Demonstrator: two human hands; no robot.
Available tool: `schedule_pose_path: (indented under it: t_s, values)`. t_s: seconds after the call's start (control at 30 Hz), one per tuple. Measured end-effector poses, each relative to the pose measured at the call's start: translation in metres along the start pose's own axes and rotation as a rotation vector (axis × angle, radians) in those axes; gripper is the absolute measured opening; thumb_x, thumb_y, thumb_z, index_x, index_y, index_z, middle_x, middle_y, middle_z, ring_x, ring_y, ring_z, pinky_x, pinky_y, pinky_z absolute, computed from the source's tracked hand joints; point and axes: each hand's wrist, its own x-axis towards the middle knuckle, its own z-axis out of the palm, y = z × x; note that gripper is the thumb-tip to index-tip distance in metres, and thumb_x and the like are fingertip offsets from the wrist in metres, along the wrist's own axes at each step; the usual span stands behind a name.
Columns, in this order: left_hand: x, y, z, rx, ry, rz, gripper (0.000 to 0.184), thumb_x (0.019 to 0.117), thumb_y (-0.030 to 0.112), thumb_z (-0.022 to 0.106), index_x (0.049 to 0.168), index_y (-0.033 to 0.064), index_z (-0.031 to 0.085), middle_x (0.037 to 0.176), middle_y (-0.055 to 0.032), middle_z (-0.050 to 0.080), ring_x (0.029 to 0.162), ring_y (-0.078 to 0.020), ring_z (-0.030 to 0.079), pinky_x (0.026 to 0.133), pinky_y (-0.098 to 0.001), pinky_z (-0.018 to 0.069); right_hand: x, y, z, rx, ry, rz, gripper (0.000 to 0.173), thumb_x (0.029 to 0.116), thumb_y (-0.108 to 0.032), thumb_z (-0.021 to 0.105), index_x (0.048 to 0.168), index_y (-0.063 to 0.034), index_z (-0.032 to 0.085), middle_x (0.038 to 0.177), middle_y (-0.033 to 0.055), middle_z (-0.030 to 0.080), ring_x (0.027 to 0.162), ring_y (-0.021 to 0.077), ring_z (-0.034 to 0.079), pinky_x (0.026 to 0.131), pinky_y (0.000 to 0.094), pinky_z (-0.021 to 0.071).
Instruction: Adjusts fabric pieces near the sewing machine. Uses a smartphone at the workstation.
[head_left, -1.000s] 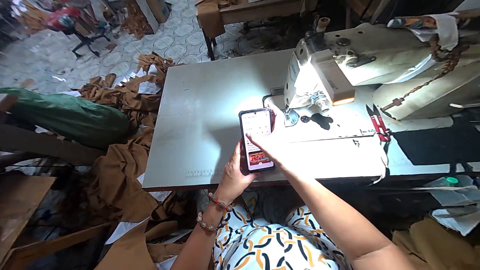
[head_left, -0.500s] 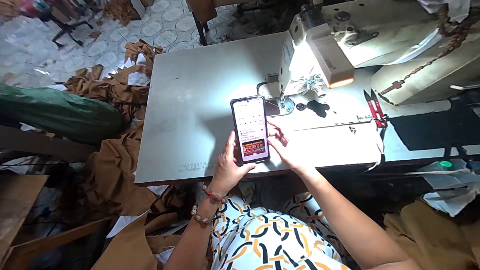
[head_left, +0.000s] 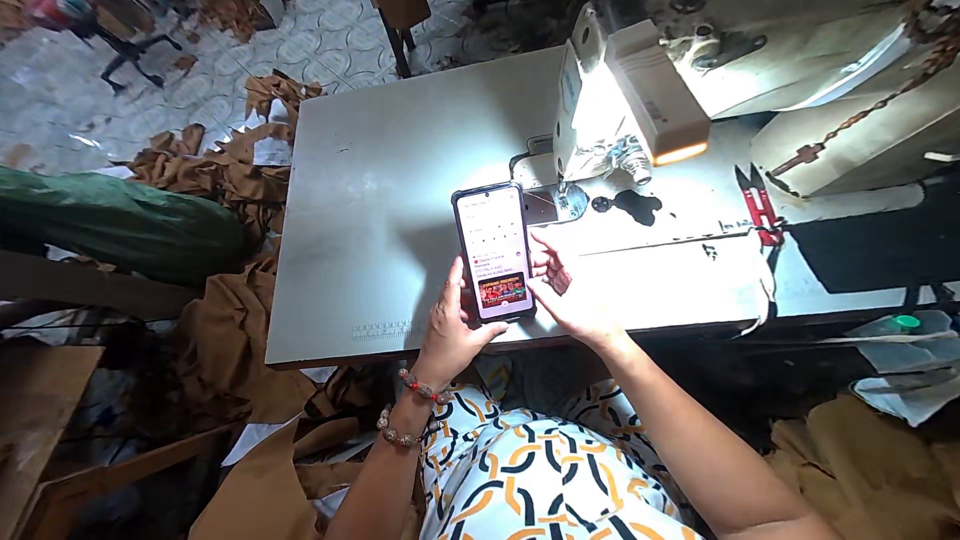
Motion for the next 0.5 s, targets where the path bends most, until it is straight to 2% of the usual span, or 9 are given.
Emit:
schedule_pose_path:
  t_s: [0.1, 0.3, 0.5]
  values:
    - [0.0003, -0.0015, 0.0005, 0.005, 0.006, 0.019, 0.114, 0.0705, 0.017, 0.093, 0.161, 0.0077, 0.025, 0.131, -0.0162, 0.062, 0.105, -0.0165, 0.068, 0.083, -0.0313, 0.0595, 0.0003, -0.0029, 0.0006, -0.049, -0.007, 0.041, 0.072, 0.0896, -0.006, 0.062, 0.156, -0.0047, 0.033, 0.111, 0.0025, 0.066, 0.088, 0.0013, 0.065, 0.081, 0.0175, 0.0547]
    - [-0.0002, -0.0023, 0.0002, 0.035, 0.015, 0.024, 0.114, 0.0702, 0.019, 0.093, 0.161, 0.0071, 0.026, 0.136, -0.0203, 0.058, 0.105, -0.0213, 0.066, 0.079, -0.0337, 0.0586, 0.0017, -0.0039, 0.0017, -0.111, -0.034, 0.057, 0.079, 0.0874, -0.012, 0.064, 0.159, -0.0071, 0.030, 0.114, 0.0030, 0.063, 0.093, 0.0026, 0.062, 0.084, 0.0188, 0.0528]
    - [0.0006, -0.0038, 0.0012, 0.014, 0.018, 0.038, 0.114, 0.0696, 0.018, 0.093, 0.161, 0.0064, 0.026, 0.136, -0.0204, 0.059, 0.106, -0.0207, 0.067, 0.079, -0.0334, 0.0593, 0.0017, 0.0024, 0.0012, -0.158, -0.041, -0.020, 0.073, 0.0908, -0.013, 0.061, 0.157, -0.0023, 0.032, 0.119, 0.0076, 0.063, 0.098, 0.0041, 0.062, 0.087, 0.0195, 0.0518]
